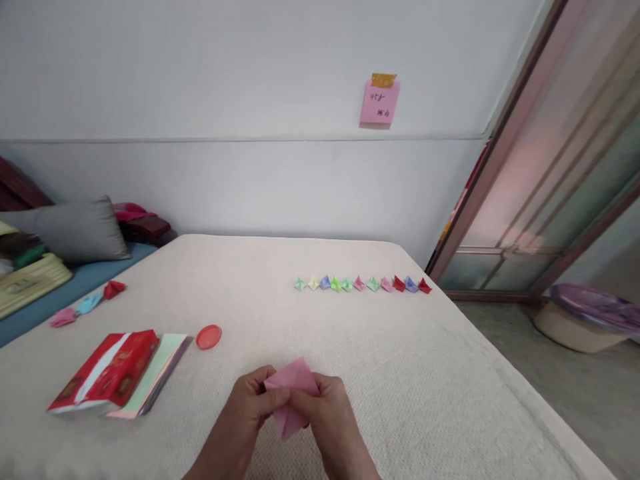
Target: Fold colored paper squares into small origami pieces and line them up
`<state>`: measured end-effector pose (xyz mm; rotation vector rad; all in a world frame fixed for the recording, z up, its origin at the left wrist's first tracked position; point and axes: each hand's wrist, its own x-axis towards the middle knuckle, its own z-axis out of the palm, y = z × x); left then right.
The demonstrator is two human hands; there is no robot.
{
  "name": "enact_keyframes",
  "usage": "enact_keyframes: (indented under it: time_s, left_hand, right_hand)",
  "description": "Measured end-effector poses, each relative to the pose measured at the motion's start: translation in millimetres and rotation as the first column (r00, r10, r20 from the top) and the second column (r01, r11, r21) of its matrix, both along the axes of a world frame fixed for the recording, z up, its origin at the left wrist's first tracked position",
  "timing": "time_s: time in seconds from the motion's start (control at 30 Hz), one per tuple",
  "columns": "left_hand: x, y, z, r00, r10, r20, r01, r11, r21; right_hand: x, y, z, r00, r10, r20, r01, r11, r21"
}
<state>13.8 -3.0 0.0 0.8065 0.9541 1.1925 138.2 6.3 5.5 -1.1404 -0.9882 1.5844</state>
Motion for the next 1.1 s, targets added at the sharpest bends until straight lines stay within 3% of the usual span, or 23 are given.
enact_keyframes:
  time_s: [0.33,0.57,0.77,1.1]
  left_hand:
    - [1,2,-4.0,0.991,0.06,-0.119,-0.062,0.998,-0.01]
    - [4,3,-5.8,0.967,-0.097,-0.234,0.104,0.994,0.015]
    - [3,4,-3.1,0.959,0.026,-0.281,-0.021,1.0,0.021]
    - [-5,7,-10.2,0.947,0.052,-0.318,-0.02,0.994,0.104]
  right_hand:
    - [5,2,-3.4,0.998,0.006,-0.057,-0.007,1.0,-0.02]
    - [9,6,-8.9,0.991,-0.126,-0.047,0.126,0.992,0.006]
    - [12,11,-12.9,0.999,-0.05,0.015,0.05,0.999,0.017]
    - [11,10,-9.9,0.997,-0.043,0.065,0.045,0.999,-0.019]
